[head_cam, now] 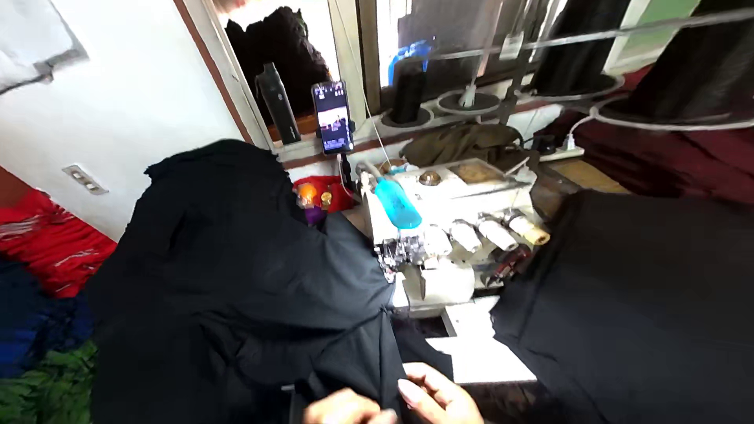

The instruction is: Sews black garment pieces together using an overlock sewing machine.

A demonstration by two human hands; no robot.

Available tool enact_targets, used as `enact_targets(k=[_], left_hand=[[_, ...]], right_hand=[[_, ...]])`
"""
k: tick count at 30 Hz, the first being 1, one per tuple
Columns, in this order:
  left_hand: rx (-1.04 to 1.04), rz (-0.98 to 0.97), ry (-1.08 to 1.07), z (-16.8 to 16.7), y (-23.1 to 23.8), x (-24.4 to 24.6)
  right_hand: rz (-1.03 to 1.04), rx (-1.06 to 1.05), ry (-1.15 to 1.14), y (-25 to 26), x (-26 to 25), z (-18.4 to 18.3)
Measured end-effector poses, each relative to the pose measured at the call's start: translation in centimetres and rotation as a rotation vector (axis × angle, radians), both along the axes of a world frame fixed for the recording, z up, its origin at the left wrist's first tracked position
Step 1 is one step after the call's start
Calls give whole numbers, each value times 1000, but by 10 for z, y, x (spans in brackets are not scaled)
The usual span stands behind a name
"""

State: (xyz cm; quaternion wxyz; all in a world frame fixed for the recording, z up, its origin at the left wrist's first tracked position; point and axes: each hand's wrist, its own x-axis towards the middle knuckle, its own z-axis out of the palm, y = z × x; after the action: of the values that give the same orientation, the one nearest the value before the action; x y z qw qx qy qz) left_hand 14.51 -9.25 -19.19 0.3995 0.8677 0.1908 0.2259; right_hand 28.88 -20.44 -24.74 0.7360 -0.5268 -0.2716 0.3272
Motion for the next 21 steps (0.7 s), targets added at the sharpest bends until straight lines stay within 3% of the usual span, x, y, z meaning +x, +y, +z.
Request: enact_targets(k=[2, 6, 12, 16, 17, 19, 21], left_hand=[[-11, 91, -14, 12, 5, 4], [-3, 185, -55, 16, 6, 33], [107, 236, 27, -2, 5, 57], [200, 317, -59, -6, 5, 57], [244, 325, -97, -6, 4, 60], [335, 294, -155, -3, 3, 66], [403, 231, -168, -5, 2, 66]], right_hand=[[-30, -132, -65, -9, -7, 11], [-64, -187, -194, -10, -25, 12], [-7, -56, -377, -4, -12, 12], [-450, -313, -637, 22, 31, 7], [-435, -382, -610, 30, 39, 10], [-208, -483, -419, 38, 49, 20], [-61, -468, -285, 41, 48, 20]])
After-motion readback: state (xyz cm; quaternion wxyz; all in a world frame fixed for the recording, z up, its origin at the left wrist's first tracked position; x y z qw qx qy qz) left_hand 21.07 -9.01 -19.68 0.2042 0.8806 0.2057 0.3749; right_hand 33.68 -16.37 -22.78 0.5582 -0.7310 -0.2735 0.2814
